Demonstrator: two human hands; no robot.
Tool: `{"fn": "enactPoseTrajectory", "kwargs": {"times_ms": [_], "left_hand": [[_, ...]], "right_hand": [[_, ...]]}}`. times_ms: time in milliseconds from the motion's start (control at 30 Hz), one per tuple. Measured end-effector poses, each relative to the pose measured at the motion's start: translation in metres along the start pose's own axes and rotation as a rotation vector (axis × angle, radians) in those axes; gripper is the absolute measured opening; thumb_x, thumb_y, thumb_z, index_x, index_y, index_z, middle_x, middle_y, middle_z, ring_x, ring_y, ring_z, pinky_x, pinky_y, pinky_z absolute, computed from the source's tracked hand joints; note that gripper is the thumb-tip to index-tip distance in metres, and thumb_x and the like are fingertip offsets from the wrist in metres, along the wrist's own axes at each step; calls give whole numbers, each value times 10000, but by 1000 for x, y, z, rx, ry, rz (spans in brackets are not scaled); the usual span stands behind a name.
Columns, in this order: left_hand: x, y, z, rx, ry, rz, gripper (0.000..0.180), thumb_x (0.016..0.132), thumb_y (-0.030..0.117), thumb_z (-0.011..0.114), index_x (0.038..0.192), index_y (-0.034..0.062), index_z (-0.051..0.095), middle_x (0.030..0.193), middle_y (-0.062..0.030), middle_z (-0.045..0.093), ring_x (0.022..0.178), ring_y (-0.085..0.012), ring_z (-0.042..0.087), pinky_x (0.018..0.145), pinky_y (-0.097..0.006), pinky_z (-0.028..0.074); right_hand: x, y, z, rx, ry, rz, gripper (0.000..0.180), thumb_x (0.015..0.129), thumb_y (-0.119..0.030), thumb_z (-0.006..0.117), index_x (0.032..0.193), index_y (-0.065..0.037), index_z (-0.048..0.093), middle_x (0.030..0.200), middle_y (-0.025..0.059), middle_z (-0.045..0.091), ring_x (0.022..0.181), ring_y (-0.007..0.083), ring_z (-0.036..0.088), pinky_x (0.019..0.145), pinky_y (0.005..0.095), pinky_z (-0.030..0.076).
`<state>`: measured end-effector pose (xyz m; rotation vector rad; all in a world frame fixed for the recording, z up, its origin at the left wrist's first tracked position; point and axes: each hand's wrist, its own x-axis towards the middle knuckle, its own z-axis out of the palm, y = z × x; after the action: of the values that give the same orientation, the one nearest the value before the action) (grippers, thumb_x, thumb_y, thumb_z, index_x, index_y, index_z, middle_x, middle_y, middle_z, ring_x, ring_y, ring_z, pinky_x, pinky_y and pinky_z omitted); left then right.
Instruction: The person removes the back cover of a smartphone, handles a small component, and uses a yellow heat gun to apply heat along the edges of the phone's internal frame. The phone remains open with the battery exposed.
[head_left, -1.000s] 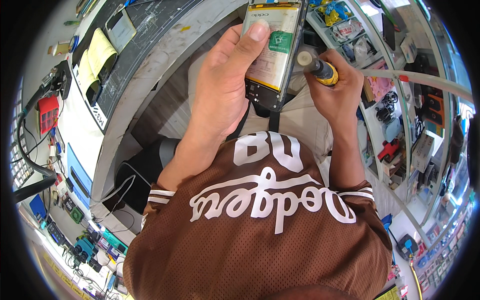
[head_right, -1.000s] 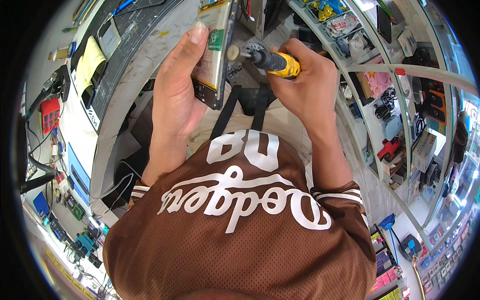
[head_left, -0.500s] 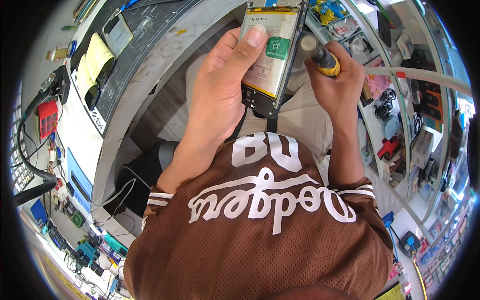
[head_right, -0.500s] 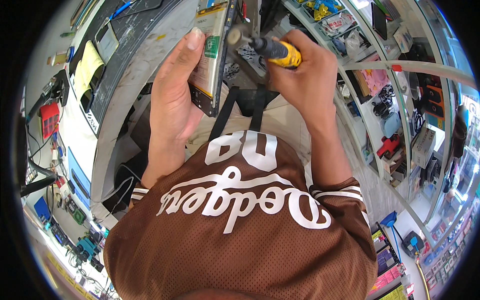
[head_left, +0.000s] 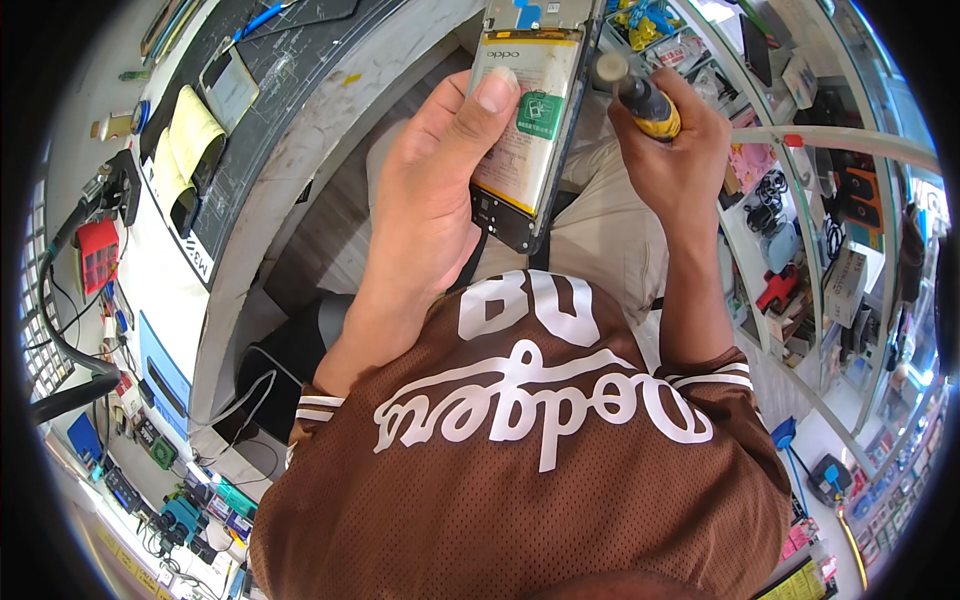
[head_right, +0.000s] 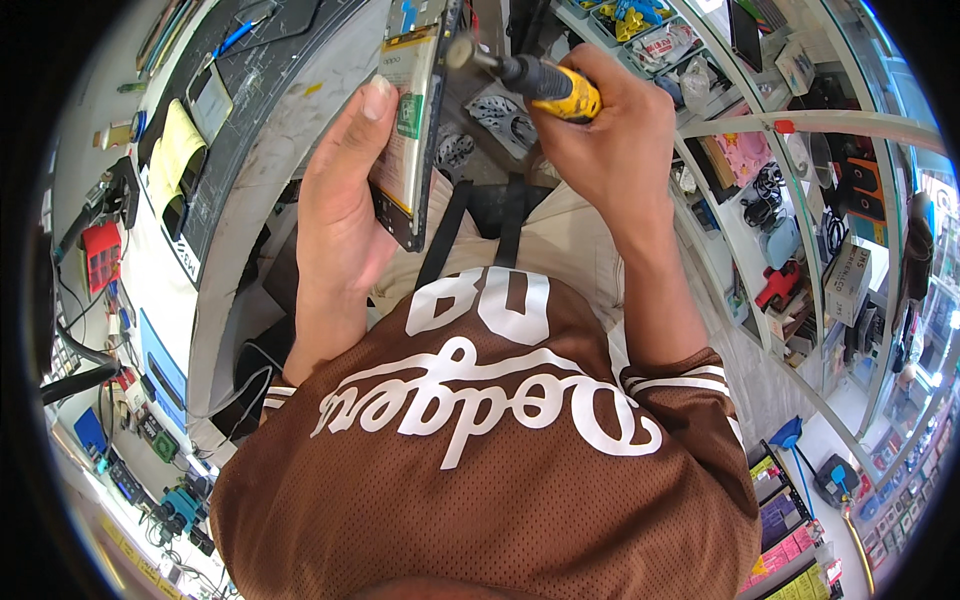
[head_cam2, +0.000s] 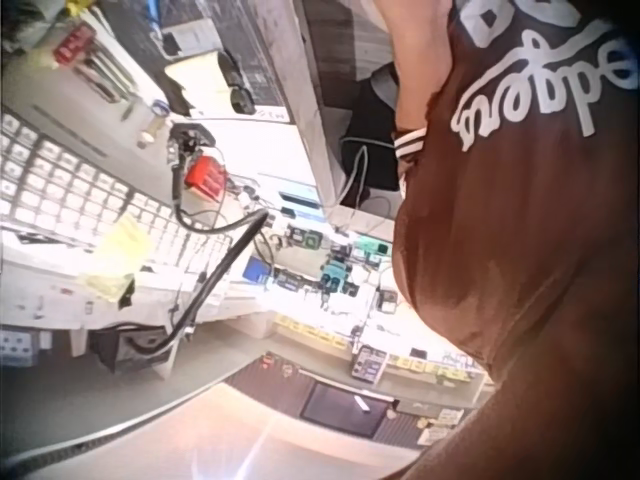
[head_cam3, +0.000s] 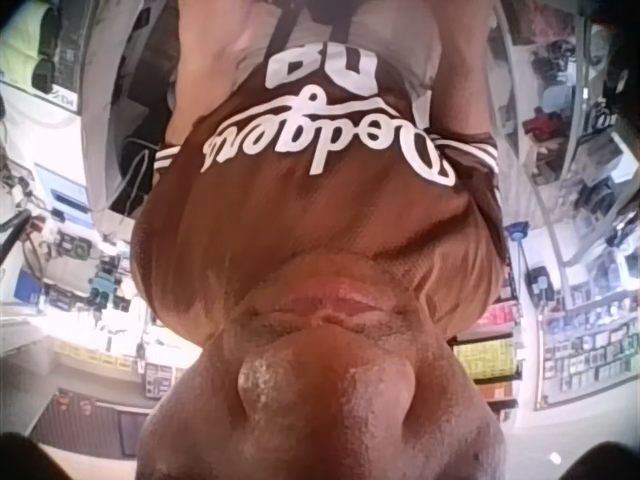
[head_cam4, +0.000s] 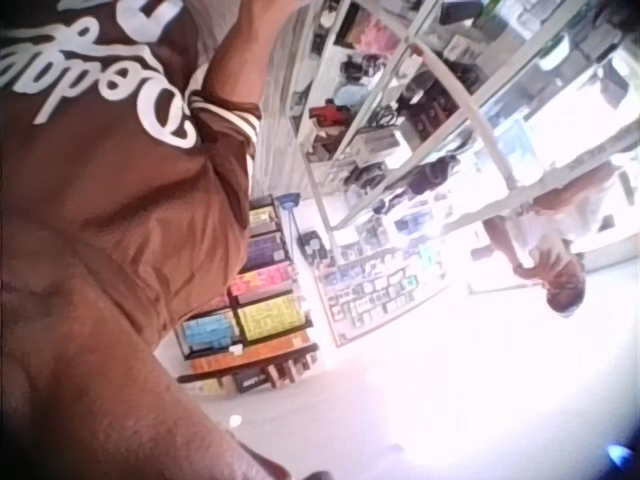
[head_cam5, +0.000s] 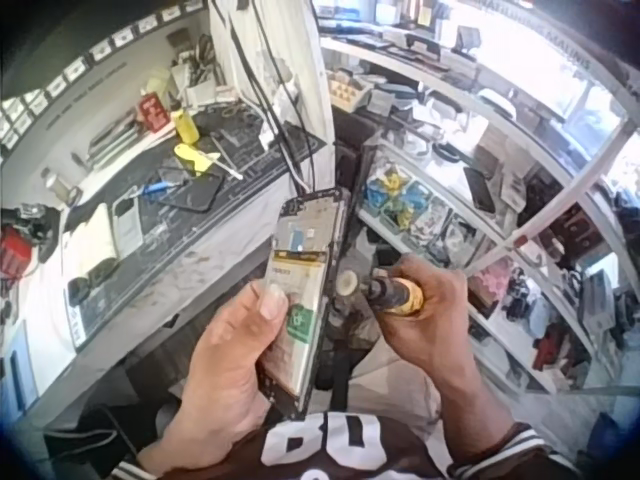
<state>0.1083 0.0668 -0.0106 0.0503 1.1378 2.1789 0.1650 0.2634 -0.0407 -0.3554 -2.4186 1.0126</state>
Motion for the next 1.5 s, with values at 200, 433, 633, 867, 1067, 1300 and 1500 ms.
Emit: {"fn": "enactPoseTrajectory", "kwargs": {"times_ms": [200,433,633,867,1067,1300,1500], "left_hand": [[-1,-2,3,-1,18,12,403,1020,365,689,1222,24,612,1072,-21,709,924,-60,655,837,-235,526],[-3,0,5,115,67,135,416,1022,309,694,1263,-4,564,1083,-64,705,941,-75,668,842,-238,540],[-10,6,15,182,133,251,398,1010,233,713,1262,-23,542,1098,-81,702,954,-85,673,849,-246,556],[-10,6,11,223,88,247,346,1033,243,677,1246,-9,569,1113,-68,694,955,-76,664,843,-243,548],[3,-4,-12,-25,-57,61,494,996,570,620,1108,96,536,812,29,483,537,-62,447,495,-221,335],[1,-13,-48,128,-180,98,735,715,570,910,1076,118,456,847,37,436,536,-43,430,519,-205,286],[-16,-4,-45,347,-75,168,802,698,204,913,1335,20,461,1255,-64,594,1156,-135,561,1038,-300,423]], "right_hand": [[-2,0,-5,-5,-48,-33,169,806,-94,777,847,-18,633,659,47,584,614,104,505,606,278,457],[-7,3,-7,2,-51,-53,192,830,-174,783,802,-51,638,626,119,581,542,294,565,553,346,464],[-2,5,-11,-42,-34,-102,209,841,-166,794,790,-44,633,639,116,593,535,270,554,553,335,460],[7,0,-13,-32,31,-103,198,848,-145,800,799,-38,641,637,113,596,530,198,527,555,311,462],[-18,-4,-4,313,-196,25,318,902,-84,751,697,-31,513,616,-5,489,583,74,398,531,273,334],[-26,-17,10,389,-306,64,252,855,-113,779,736,-25,576,594,44,465,579,84,396,519,279,357],[-14,-14,6,167,-205,-43,190,812,-126,804,777,-38,639,632,118,583,522,257,534,535,336,435]]}}
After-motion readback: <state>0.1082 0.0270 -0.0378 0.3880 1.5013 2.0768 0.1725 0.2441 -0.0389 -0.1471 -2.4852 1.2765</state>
